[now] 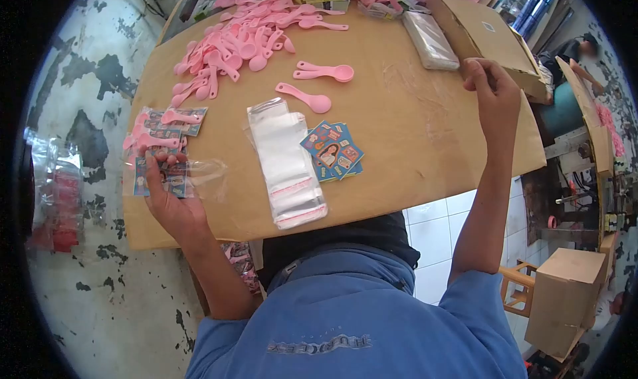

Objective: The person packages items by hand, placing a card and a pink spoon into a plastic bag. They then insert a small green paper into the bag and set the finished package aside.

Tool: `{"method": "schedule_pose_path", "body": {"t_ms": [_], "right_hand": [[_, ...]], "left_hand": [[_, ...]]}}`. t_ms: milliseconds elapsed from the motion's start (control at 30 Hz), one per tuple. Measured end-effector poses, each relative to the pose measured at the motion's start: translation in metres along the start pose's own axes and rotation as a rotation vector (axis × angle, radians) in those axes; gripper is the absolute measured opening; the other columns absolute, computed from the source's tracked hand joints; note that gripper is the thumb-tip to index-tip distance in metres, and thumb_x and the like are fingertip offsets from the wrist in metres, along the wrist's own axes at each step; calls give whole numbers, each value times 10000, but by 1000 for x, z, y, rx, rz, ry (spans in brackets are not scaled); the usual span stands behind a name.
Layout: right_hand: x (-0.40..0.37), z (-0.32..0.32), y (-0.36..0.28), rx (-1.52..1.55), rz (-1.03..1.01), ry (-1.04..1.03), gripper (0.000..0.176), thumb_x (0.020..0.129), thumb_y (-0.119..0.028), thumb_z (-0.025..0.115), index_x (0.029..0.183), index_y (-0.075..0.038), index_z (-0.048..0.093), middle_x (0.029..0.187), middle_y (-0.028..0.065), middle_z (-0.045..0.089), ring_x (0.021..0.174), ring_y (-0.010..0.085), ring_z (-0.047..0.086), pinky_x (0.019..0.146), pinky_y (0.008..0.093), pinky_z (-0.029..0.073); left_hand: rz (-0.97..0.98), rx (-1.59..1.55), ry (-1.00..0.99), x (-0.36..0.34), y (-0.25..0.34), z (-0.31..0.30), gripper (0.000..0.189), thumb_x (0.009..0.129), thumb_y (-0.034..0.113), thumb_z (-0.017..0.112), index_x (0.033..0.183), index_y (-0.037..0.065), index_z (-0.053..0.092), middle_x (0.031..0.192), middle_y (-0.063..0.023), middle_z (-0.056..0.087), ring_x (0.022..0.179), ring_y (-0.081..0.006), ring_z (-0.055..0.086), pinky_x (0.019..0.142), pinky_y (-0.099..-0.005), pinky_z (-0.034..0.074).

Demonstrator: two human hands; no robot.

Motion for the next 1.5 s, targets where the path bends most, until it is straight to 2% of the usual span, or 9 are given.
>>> {"method": "schedule_pose_path", "body": {"t_ms": [133,233,267,333,600,933,1167,1267,1500], "right_hand": [[-15,24,-25,-241,-141,32,249,1030,-247,678,1141,-42,764,932,56,771,924,112,716,802,292,552],[-31,46,-42,-214,43,-39,234,1011,-235,690,1140,-52,759,971,84,768,973,140,722,801,321,554],[-38,57,-46,-413,-321,-92,237,979,-200,705,1148,-39,745,1014,125,756,1002,187,721,832,349,552],[-62,91,-71,-295,-451,-223,228,954,-156,713,1148,-38,739,1039,144,741,965,250,710,847,361,545],[-124,158,-127,274,-135,-539,332,970,-151,727,1254,-9,632,928,119,699,750,195,655,642,319,517],[-137,166,-142,852,385,-864,406,1018,-88,639,1388,-11,490,835,83,688,713,107,633,653,261,496],[-66,177,-119,-42,-274,-643,287,985,-95,629,1267,-38,616,946,181,722,769,245,694,712,378,562],[-47,215,-89,-264,-838,-380,233,949,-155,665,1152,-42,647,1017,194,698,857,328,701,747,438,578],[-27,251,-88,-557,-779,-635,231,894,-173,703,1093,-80,631,940,133,643,885,333,701,765,448,584]], "left_hand": [[-95,-99,-24,3,-8,1,346,1040,155,659,1354,24,594,962,-36,660,858,-137,610,885,-357,543],[-207,-204,-34,2,-20,5,342,1034,146,669,1346,24,597,980,-43,659,866,-141,610,888,-357,542],[-238,-244,-48,1,-25,3,345,1032,147,674,1345,24,595,987,-47,660,868,-144,611,888,-357,542],[-317,-364,-53,0,-28,6,354,1029,102,660,1355,-5,578,1035,-86,662,883,-157,608,905,-334,543],[-306,-301,-70,-25,-33,28,402,1050,244,663,1376,32,563,1026,-77,658,889,-160,619,924,-382,549],[-183,-234,-57,-29,-33,21,437,1065,359,638,1368,65,525,952,-52,632,830,-133,615,852,-370,564],[-227,-328,19,-21,-31,5,439,1062,379,640,1354,72,529,947,-39,621,830,-129,604,874,-357,545],[-261,-339,-10,-33,-32,15,429,1058,365,649,1345,67,537,956,-45,621,838,-134,603,876,-353,540],[-298,-365,-34,-42,-31,13,424,1053,340,660,1348,56,549,965,-60,622,848,-139,606,889,-345,533]]}}
Point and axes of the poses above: each hand's wrist, its own x-axis towards the middle knuckle, its own z-axis out of the palm, y = z × x, the point moved 1 cm from there along x, towards the middle knuckle
